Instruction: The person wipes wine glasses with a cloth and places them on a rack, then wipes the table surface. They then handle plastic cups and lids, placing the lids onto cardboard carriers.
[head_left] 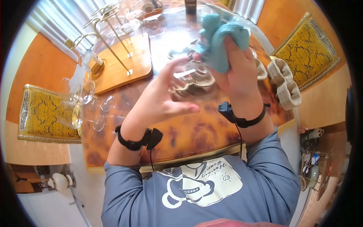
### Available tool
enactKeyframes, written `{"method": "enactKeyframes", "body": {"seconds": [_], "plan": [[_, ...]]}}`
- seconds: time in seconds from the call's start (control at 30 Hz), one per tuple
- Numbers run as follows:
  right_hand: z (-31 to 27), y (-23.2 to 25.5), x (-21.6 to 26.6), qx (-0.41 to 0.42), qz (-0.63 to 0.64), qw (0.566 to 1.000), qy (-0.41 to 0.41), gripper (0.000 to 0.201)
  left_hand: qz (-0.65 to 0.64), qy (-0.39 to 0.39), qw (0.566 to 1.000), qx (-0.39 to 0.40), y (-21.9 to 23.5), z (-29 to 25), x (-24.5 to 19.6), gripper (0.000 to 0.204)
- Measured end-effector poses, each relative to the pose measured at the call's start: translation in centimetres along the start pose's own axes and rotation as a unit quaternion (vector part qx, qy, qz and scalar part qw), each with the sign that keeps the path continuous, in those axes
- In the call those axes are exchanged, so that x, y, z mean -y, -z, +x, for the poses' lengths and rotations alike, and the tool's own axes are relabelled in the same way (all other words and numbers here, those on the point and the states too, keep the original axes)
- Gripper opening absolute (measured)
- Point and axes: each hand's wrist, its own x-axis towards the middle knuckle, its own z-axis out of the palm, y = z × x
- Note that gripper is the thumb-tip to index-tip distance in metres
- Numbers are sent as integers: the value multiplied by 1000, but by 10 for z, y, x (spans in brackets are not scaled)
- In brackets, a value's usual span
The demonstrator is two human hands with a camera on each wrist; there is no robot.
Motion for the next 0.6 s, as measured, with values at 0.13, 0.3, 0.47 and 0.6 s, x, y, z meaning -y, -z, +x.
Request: {"method": "enactKeyframes", "body": {"seconds": [0.13,0.3,0.47,0.6], "plan": [[-7,0,-1,183,222,957,-28,41,-362,50,921,135,17,7,19,107],[-13,-9,1,311,388,863,-84,51,-287,60,934,206,12,4,23,120],[-8,-12,5,371,448,811,-66,49,-397,116,863,290,4,3,21,125],[-28,-11,12,62,94,993,-24,33,-134,23,985,102,3,-5,-9,115]]}}
